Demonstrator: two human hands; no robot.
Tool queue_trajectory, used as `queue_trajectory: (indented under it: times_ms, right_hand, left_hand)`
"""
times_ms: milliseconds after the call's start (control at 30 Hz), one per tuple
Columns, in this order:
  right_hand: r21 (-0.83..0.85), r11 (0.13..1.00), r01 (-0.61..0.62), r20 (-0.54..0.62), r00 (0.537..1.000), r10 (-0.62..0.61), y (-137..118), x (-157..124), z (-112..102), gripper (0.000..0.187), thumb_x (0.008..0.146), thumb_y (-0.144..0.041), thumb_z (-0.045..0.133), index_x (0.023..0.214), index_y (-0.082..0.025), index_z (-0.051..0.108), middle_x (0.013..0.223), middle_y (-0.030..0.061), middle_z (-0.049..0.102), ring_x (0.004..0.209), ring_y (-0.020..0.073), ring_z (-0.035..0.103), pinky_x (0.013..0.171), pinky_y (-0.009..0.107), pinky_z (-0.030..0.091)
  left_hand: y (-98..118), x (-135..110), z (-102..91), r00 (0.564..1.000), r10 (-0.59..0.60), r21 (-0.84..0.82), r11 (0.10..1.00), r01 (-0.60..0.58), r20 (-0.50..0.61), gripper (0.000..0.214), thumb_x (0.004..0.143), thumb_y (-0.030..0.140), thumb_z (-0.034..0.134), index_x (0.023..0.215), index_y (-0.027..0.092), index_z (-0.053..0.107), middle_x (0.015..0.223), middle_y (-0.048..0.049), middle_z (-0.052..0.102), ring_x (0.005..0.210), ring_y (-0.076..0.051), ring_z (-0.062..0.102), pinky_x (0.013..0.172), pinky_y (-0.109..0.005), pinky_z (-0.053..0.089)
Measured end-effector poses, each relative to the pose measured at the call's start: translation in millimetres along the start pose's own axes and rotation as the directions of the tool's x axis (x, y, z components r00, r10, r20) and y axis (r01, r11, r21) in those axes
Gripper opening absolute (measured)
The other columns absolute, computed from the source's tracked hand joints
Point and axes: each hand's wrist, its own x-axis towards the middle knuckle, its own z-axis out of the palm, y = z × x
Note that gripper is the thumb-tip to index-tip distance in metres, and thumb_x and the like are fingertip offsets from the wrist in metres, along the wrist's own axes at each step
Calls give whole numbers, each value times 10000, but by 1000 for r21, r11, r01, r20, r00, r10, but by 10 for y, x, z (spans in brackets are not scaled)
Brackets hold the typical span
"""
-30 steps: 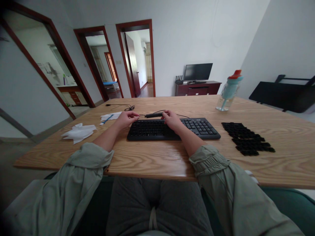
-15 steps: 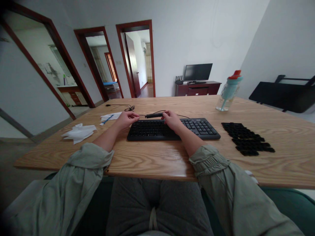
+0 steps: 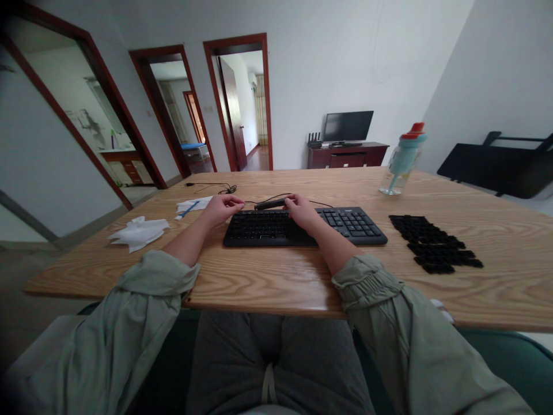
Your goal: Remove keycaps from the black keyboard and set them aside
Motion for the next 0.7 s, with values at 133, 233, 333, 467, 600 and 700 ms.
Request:
queue_trajectory:
  times_ms: [133,233,333,467,600,700]
  right_hand:
    - [119,992,-44,-9,999,46,3,-5,-9,116,938,-260,476,962,-173,549,789,13,663,472,59,464,435,179,359]
    - [215,975,-56,-6,998,58,-34,-27,-17,118,913,-286,526,932,-176,564,790,18,659,477,55,458,429,173,357]
    - [363,928,-85,22,996,83,-138,-63,24,143,864,-313,597,903,-177,574,806,21,650,487,47,448,426,165,352]
    - [428,901,-78,93,995,42,-324,-96,208,224,789,-331,675,935,-175,606,803,15,636,514,48,454,440,164,349]
    - [370,928,41,88,993,-78,-452,-76,453,305,747,-408,704,913,-162,633,778,14,634,528,53,452,463,178,359]
    - [289,950,115,-16,993,-115,-490,-41,589,311,742,-438,692,858,-161,611,715,7,624,508,61,454,468,193,374]
  left_hand:
    - [-33,18,11,998,-11,-20,1000,12,60,348,718,436,726,885,131,748,697,-57,701,607,-131,585,581,-251,437]
    - [-47,30,15,999,1,-12,1000,0,44,335,726,438,720,873,138,745,723,-58,707,623,-132,588,588,-253,441]
    - [-33,27,12,999,15,-23,1000,-14,41,324,737,431,711,882,143,743,749,-60,711,645,-133,595,605,-254,453]
    - [9,2,3,998,4,-65,998,0,61,321,729,418,712,878,133,731,709,-56,693,629,-134,590,588,-250,446]
    - [11,4,-3,998,-23,-127,991,31,63,296,715,399,715,838,129,702,692,-50,678,634,-139,596,594,-253,455]
    - [-31,38,-11,998,-10,-156,988,19,59,269,717,365,710,858,138,680,741,-46,683,683,-143,616,641,-262,472]
